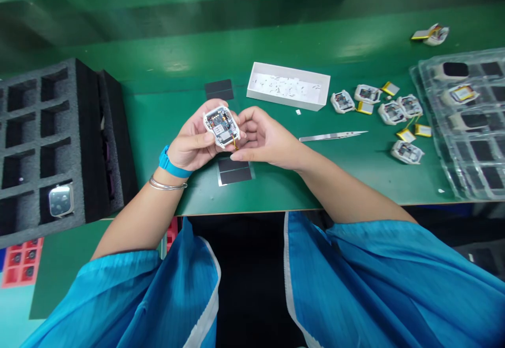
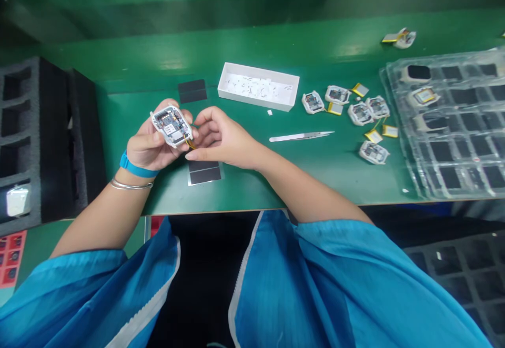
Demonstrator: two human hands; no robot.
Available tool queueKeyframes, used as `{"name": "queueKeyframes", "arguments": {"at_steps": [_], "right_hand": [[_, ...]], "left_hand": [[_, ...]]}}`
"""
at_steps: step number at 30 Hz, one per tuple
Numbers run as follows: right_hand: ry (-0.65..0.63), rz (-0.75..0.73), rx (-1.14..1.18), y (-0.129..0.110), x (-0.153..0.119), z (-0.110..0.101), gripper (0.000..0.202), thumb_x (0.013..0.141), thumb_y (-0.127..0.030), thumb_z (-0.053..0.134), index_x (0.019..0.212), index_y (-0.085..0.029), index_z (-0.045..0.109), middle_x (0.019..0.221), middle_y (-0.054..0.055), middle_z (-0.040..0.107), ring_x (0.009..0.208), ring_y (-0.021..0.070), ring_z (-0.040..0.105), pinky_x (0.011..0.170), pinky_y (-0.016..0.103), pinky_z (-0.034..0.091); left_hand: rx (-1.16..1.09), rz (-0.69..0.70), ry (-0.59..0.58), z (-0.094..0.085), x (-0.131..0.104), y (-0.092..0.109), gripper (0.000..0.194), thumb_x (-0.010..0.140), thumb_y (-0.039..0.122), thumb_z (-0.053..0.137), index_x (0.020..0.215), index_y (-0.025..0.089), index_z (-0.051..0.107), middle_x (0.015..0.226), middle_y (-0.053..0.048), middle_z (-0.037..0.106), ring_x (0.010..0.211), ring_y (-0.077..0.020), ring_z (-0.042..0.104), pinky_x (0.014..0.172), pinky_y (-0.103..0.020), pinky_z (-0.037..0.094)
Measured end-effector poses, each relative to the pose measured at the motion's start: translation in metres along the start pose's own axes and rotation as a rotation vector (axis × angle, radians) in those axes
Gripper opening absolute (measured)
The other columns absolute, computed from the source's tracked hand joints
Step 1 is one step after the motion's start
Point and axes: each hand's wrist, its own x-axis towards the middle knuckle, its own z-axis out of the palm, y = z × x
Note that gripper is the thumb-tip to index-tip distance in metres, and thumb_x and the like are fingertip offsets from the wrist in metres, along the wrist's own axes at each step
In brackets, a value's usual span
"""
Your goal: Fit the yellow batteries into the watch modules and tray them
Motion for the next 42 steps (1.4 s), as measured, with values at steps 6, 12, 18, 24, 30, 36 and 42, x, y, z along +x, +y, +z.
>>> {"name": "queueKeyframes", "arguments": {"at_steps": [6,12,18,24,30,36,42], "right_hand": [[-0.066,0.092,0.152,-0.004,-0.001,0.000,0.061,0.067,-0.042,0.091,0.101,-0.024,0.043,0.091,-0.002,0.070,0.083,0.0129,0.072,0.080,0.029,0.061],[-0.047,0.117,0.112,-0.014,-0.002,-0.014,0.056,0.065,-0.038,0.092,0.097,-0.020,0.050,0.077,-0.006,0.064,0.066,0.0095,0.066,0.066,0.024,0.058],[0.126,-0.003,0.036,-0.034,-0.007,-0.021,0.051,0.061,-0.042,0.095,0.092,-0.018,0.062,0.080,-0.002,0.063,0.072,0.0104,0.065,0.066,0.022,0.057],[0.261,-0.141,-0.030,-0.037,-0.012,-0.016,0.047,0.064,-0.049,0.092,0.093,-0.019,0.070,0.081,-0.001,0.064,0.074,0.0127,0.066,0.071,0.026,0.060],[0.316,-0.207,-0.179,-0.036,-0.013,-0.008,0.037,0.076,-0.052,0.083,0.095,-0.021,0.075,0.087,0.000,0.068,0.086,0.0169,0.070,0.077,0.032,0.062],[0.332,-0.254,-0.328,-0.026,-0.011,-0.007,0.036,0.082,-0.052,0.077,0.103,-0.023,0.075,0.092,0.001,0.070,0.086,0.0157,0.069,0.078,0.031,0.061],[0.318,-0.328,-0.416,-0.025,-0.009,-0.011,0.027,0.084,-0.048,0.077,0.094,-0.023,0.077,0.092,0.002,0.069,0.086,0.0162,0.067,0.076,0.031,0.059]], "left_hand": [[-0.004,-0.002,-0.013,-0.002,0.001,-0.003,0.072,0.056,0.052,0.093,0.114,0.028,0.058,0.105,-0.007,0.068,0.120,-0.0378,0.067,0.081,-0.043,0.069],[-0.067,-0.067,-0.039,0.002,0.000,0.002,0.070,0.058,0.042,0.094,0.116,0.027,0.057,0.106,-0.005,0.069,0.117,-0.0353,0.069,0.080,-0.038,0.068],[-0.096,-0.162,0.051,0.012,-0.003,0.012,0.067,0.057,0.033,0.092,0.113,0.025,0.057,0.102,-0.003,0.070,0.104,-0.0314,0.073,0.075,-0.034,0.067],[-0.103,-0.219,0.004,0.015,-0.004,0.016,0.061,0.056,0.030,0.092,0.106,0.022,0.060,0.092,-0.003,0.071,0.091,-0.0303,0.076,0.069,-0.035,0.067],[-0.046,-0.341,0.034,0.020,-0.005,0.019,0.054,0.061,0.027,0.090,0.107,0.022,0.061,0.091,-0.003,0.073,0.094,-0.0310,0.075,0.075,-0.037,0.066],[-0.053,-0.379,-0.016,0.019,-0.004,0.014,0.054,0.062,0.026,0.089,0.109,0.020,0.062,0.087,-0.004,0.073,0.092,-0.0294,0.076,0.076,-0.036,0.066],[-0.089,-0.374,-0.048,0.022,-0.003,0.017,0.048,0.064,0.024,0.088,0.104,0.017,0.063,0.083,-0.004,0.072,0.080,-0.0258,0.076,0.072,-0.036,0.066]]}}
